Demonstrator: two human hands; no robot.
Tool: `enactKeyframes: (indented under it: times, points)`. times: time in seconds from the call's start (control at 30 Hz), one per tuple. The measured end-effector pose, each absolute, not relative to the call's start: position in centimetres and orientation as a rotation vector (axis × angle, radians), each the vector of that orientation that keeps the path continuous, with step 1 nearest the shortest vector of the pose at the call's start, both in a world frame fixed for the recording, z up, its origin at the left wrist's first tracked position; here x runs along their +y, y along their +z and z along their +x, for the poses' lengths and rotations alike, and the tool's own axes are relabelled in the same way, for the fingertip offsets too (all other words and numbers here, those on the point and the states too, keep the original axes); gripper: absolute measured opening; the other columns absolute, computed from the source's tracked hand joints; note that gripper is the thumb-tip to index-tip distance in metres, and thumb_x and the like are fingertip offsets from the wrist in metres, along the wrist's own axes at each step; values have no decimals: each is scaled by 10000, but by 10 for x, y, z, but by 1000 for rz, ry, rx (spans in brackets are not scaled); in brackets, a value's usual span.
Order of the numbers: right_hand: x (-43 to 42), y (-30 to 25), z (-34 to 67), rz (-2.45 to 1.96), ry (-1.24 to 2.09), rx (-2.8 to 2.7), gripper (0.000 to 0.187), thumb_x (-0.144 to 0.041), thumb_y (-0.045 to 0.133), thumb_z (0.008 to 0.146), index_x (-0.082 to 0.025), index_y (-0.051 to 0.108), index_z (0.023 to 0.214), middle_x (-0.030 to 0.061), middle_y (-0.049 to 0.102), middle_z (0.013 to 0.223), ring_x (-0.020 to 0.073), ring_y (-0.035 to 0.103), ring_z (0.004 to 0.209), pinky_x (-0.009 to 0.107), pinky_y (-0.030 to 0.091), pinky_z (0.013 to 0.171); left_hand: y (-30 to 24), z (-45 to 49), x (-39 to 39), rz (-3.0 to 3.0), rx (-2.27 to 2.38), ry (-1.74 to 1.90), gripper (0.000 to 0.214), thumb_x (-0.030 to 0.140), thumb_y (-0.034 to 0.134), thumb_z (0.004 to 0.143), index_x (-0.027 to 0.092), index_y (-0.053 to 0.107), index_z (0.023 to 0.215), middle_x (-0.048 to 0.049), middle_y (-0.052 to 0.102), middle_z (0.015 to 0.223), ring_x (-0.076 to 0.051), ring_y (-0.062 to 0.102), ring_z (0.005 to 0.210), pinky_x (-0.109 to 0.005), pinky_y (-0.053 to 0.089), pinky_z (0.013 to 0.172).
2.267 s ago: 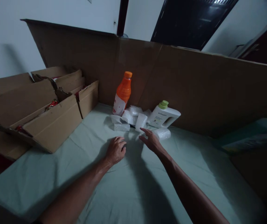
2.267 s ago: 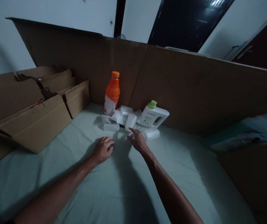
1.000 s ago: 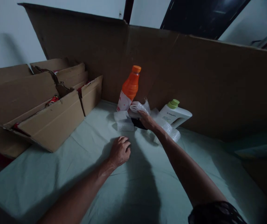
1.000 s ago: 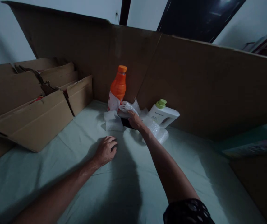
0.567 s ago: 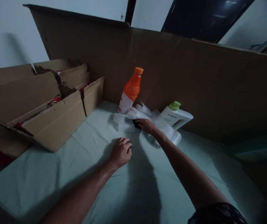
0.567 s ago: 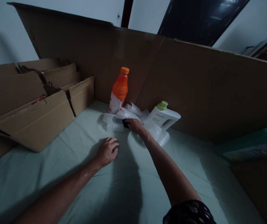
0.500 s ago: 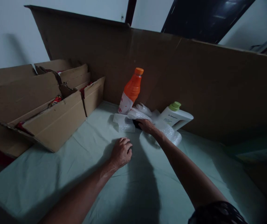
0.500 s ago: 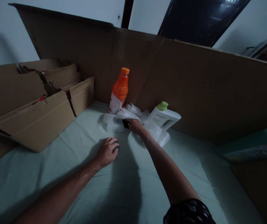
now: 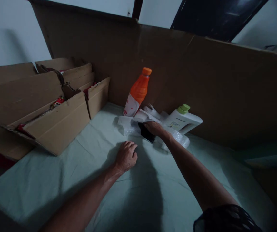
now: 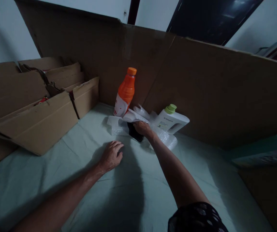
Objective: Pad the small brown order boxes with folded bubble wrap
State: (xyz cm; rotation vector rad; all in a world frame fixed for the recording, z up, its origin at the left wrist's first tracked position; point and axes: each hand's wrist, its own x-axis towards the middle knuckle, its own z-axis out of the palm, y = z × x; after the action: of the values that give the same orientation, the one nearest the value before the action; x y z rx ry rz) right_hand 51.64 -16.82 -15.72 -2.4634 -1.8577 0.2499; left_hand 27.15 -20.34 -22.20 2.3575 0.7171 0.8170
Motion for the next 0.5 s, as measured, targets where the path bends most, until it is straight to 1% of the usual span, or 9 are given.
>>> enactKeyframes:
  times: [0.17, 0.27, 0.33, 0.37, 0.43, 0.5]
  points:
    - [-202, -158, 499, -2402, 470, -1743, 250, -391, 585, 977, -156, 662, 1019, 47, 685, 1009, 157, 657, 873, 358, 554, 813, -221, 272, -203, 2326, 710, 825, 373, 72, 548, 769, 149, 656, 1118, -126, 691, 1152, -262, 596, 1147, -456, 460, 1076]
    - [-218, -163, 485, -2319, 563, -1602, 278, -334, 536, 969, -147, 665, 808, 32, 676, 805, 139, 622, 738, 274, 507, 688, -221, 272, -204, 2315, 719, 846, 427, 77, 545, 766, 149, 633, 1177, -132, 681, 1198, -272, 583, 1192, -469, 443, 1095]
    - [-224, -166, 478, -2249, 626, -1493, 320, -299, 492, 928, -152, 629, 679, 22, 622, 646, 134, 580, 645, 240, 449, 591, -221, 272, -204, 2305, 734, 867, 464, 94, 559, 763, 145, 614, 1221, -139, 669, 1237, -283, 569, 1224, -476, 434, 1105]
    - [-226, -167, 475, -2212, 664, -1436, 317, -300, 479, 905, -155, 615, 657, 16, 592, 597, 132, 561, 607, 230, 424, 549, -222, 271, -204, 2297, 745, 878, 483, 103, 569, 761, 146, 603, 1241, -141, 665, 1247, -287, 567, 1231, -478, 431, 1108]
    - [-229, -168, 470, -2137, 743, -1326, 281, -321, 474, 866, -158, 614, 684, 3, 558, 560, 131, 540, 562, 218, 400, 492, -223, 270, -202, 2268, 781, 901, 525, 124, 582, 762, 150, 573, 1286, -142, 670, 1239, -289, 583, 1211, -476, 446, 1091]
    - [-232, -168, 467, -2069, 811, -1226, 244, -340, 495, 831, -156, 634, 750, 2, 563, 571, 138, 544, 553, 217, 414, 471, -225, 269, -200, 2228, 837, 921, 560, 152, 576, 781, 151, 526, 1338, -145, 681, 1209, -282, 616, 1156, -462, 481, 1046]
